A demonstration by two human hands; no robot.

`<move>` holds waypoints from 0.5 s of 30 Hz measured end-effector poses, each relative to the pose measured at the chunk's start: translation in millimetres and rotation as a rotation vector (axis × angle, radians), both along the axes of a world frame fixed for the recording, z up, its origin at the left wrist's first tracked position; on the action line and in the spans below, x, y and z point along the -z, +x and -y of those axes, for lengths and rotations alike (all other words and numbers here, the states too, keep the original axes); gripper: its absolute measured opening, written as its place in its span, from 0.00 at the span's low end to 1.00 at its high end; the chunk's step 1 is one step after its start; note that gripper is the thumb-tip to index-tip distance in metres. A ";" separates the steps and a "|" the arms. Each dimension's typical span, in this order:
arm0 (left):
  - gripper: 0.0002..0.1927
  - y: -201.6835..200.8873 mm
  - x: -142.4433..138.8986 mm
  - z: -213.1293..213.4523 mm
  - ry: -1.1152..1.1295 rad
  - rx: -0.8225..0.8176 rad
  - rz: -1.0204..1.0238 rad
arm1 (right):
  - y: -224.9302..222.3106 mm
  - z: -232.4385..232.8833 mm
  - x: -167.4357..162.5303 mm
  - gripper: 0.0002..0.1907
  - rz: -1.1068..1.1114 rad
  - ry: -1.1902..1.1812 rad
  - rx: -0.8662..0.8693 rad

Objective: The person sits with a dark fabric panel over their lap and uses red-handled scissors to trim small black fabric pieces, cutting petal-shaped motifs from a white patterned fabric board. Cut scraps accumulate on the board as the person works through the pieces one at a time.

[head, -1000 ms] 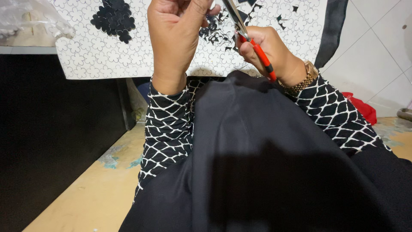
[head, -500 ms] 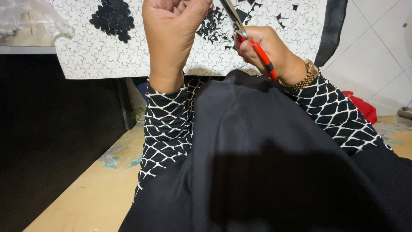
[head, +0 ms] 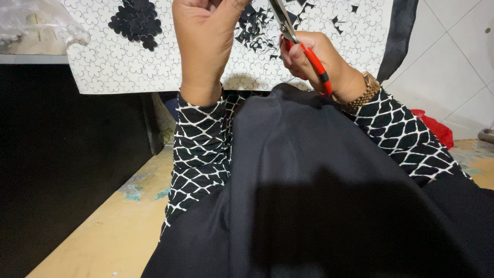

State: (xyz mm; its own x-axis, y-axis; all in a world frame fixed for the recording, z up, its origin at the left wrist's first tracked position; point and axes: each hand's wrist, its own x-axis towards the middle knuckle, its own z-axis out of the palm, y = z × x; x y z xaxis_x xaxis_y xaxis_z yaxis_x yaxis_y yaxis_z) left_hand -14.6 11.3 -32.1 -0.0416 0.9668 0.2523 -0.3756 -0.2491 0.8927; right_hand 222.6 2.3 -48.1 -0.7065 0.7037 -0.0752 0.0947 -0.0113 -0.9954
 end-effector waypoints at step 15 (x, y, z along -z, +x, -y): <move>0.04 -2.1 0.4 -0.5 0.021 0.017 -0.131 | 14.1 1.2 8.6 0.27 0.055 -0.027 0.025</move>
